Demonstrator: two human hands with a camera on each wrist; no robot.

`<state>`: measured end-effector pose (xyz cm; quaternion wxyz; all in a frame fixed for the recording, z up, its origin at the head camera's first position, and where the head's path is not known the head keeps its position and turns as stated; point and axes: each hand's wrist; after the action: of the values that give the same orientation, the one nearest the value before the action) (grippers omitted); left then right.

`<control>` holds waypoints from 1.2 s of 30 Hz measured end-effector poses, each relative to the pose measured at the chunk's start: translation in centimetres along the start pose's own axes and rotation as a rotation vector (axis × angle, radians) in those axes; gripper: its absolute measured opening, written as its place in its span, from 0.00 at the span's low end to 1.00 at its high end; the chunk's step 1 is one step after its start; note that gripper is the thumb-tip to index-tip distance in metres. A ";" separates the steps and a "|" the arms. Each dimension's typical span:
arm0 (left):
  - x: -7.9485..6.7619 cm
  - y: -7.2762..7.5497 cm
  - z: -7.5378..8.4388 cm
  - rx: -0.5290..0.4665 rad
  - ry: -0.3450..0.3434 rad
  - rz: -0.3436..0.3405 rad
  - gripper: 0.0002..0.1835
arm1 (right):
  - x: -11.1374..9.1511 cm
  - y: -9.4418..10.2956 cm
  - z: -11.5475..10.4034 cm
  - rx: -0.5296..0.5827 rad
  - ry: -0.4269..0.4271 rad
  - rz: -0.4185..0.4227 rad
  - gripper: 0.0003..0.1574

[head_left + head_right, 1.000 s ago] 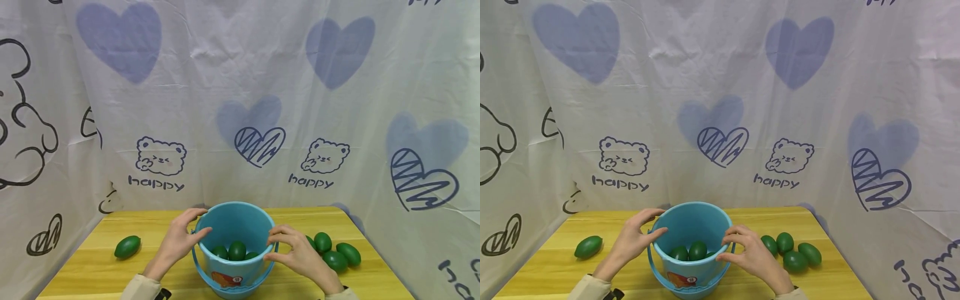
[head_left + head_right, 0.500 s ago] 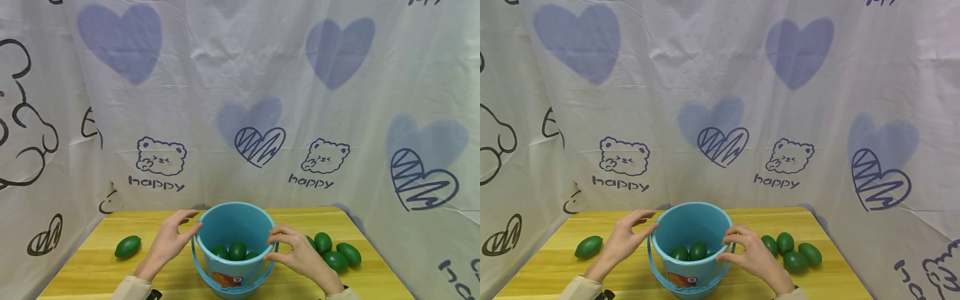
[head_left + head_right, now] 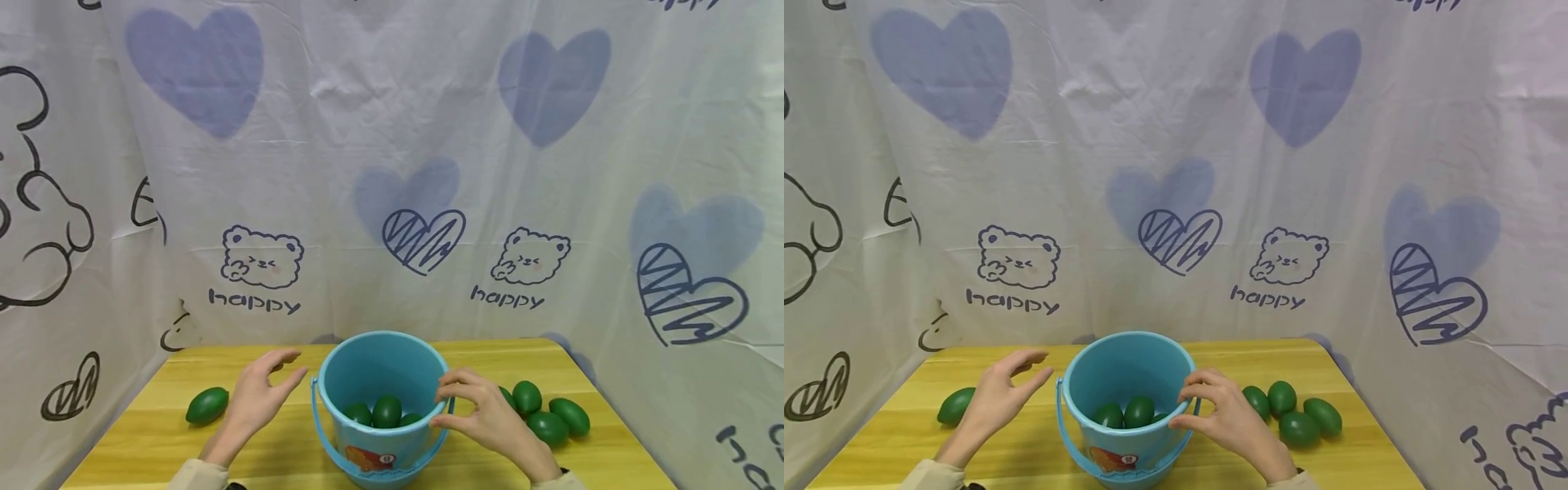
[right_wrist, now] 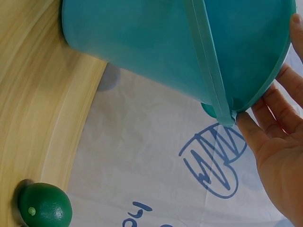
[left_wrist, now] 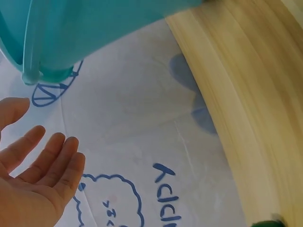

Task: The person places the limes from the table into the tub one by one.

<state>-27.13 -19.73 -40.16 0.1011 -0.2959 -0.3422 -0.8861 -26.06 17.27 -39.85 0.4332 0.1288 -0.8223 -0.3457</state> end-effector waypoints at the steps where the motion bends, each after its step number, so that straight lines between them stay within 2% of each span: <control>1: -0.1 0.1 -0.2 0.012 0.013 -0.004 0.19 | 0.0 0.0 0.0 0.003 0.001 -0.001 0.14; 6: -0.3 0.8 -1.6 0.036 0.072 -0.032 0.24 | 0.0 0.0 -0.1 0.009 0.009 0.001 0.15; 8: -0.3 1.0 -2.1 0.027 0.092 -0.044 0.22 | 0.0 0.0 -0.1 0.008 0.007 -0.002 0.15; 15: -0.4 2.1 -4.0 0.012 0.222 -0.154 0.27 | -0.1 0.1 -0.2 0.007 -0.013 -0.015 0.14; 19: -0.4 2.8 -5.1 0.046 0.262 -0.190 0.27 | -0.1 0.0 -0.1 0.007 -0.014 -0.015 0.14; 26: -0.5 3.4 -7.0 0.105 0.286 -0.189 0.26 | -0.1 -0.1 0.0 0.009 0.000 0.001 0.15; 36: -0.9 4.2 -8.2 0.149 0.339 -0.161 0.25 | -0.1 0.0 0.0 0.010 -0.003 -0.003 0.15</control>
<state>-28.57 -28.32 -43.22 0.1080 -0.1057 -0.4075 -0.9006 -25.96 17.32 -39.96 0.4308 0.1315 -0.8246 -0.3423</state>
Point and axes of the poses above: each hand's wrist, its own x-axis towards the middle knuckle, its own y-axis out of the back of the hand, z = x × y, and after that the axes turned 2 degrees about -x, right-handed
